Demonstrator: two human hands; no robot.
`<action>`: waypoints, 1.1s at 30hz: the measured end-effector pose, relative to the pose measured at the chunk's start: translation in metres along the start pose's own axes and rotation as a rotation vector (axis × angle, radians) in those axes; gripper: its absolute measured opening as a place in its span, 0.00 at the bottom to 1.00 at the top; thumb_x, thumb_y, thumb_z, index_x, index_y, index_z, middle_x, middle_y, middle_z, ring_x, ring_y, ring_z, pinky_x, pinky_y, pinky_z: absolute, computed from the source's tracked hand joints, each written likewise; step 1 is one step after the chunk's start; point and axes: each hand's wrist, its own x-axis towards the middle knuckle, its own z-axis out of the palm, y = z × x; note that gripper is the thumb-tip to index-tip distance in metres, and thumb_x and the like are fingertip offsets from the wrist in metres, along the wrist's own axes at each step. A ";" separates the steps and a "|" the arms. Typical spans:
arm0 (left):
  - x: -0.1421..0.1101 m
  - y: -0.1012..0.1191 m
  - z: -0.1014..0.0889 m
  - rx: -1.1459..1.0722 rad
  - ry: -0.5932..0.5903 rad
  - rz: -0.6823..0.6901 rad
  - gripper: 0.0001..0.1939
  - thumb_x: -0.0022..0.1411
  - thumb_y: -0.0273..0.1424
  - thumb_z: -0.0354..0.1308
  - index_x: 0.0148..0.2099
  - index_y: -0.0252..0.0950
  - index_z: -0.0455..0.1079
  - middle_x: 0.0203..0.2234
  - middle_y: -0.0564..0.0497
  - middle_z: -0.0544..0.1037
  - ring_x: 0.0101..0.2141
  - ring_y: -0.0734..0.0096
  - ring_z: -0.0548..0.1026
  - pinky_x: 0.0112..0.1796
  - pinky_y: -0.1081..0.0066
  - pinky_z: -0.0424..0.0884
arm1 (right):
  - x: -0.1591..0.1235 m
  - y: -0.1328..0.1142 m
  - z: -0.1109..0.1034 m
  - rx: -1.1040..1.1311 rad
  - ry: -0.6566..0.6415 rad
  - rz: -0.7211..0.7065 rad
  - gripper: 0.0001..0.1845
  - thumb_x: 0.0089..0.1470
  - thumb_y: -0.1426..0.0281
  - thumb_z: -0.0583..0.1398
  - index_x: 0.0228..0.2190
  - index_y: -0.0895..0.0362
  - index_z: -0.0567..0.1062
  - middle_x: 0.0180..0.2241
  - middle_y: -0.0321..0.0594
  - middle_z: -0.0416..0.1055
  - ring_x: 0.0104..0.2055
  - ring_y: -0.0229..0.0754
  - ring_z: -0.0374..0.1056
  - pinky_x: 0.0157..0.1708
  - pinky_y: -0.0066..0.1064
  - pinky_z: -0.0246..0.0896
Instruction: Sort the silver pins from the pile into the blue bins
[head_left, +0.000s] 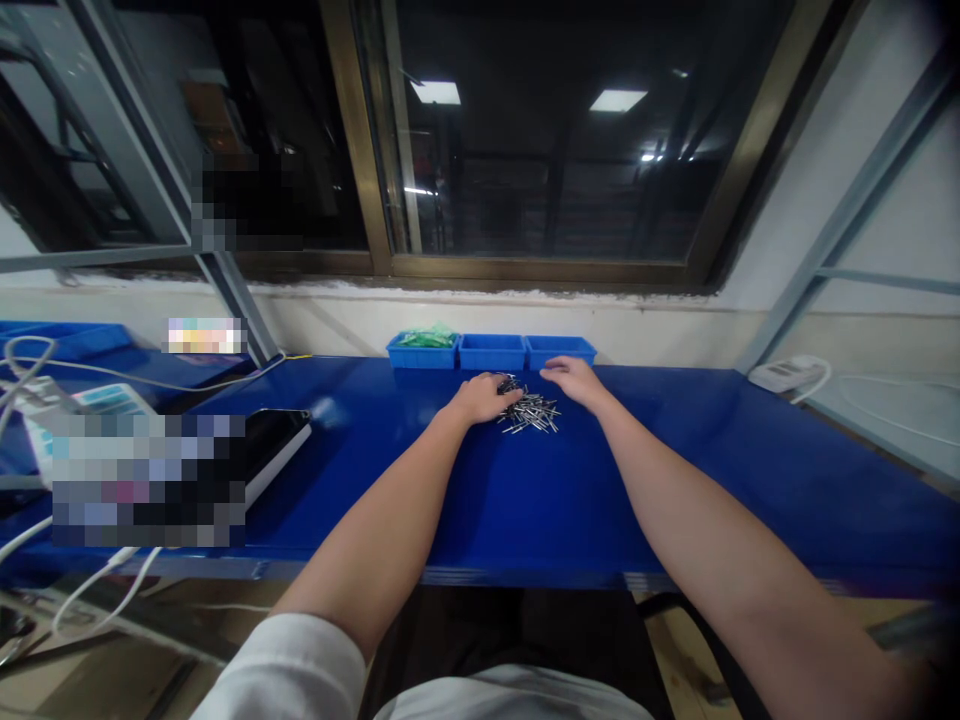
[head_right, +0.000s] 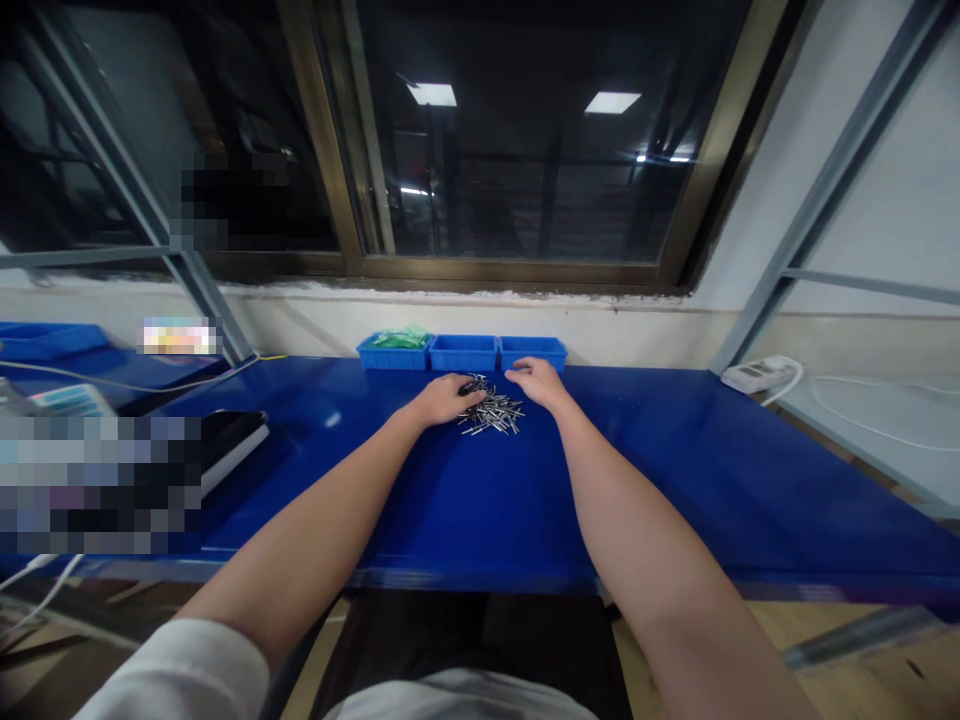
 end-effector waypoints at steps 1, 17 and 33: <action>0.000 -0.001 0.001 0.000 -0.026 0.004 0.37 0.54 0.58 0.38 0.56 0.39 0.60 0.53 0.44 0.65 0.53 0.58 0.62 0.50 0.66 0.57 | -0.002 -0.002 0.001 -0.083 -0.020 -0.033 0.20 0.41 0.61 0.62 0.38 0.59 0.74 0.31 0.42 0.73 0.31 0.38 0.66 0.32 0.29 0.59; -0.002 0.003 -0.002 0.047 -0.097 0.075 0.26 0.61 0.45 0.40 0.55 0.38 0.62 0.54 0.46 0.63 0.54 0.59 0.61 0.52 0.66 0.56 | -0.012 -0.014 0.019 -0.268 -0.232 -0.136 0.11 0.36 0.62 0.64 0.24 0.56 0.77 0.24 0.38 0.72 0.26 0.39 0.65 0.27 0.29 0.56; -0.003 0.002 -0.003 -0.024 -0.072 0.089 0.24 0.59 0.46 0.44 0.50 0.38 0.66 0.49 0.46 0.70 0.48 0.60 0.68 0.46 0.69 0.62 | -0.006 -0.006 0.015 0.057 -0.276 -0.049 0.12 0.32 0.64 0.65 0.22 0.58 0.74 0.23 0.36 0.70 0.27 0.37 0.63 0.30 0.29 0.56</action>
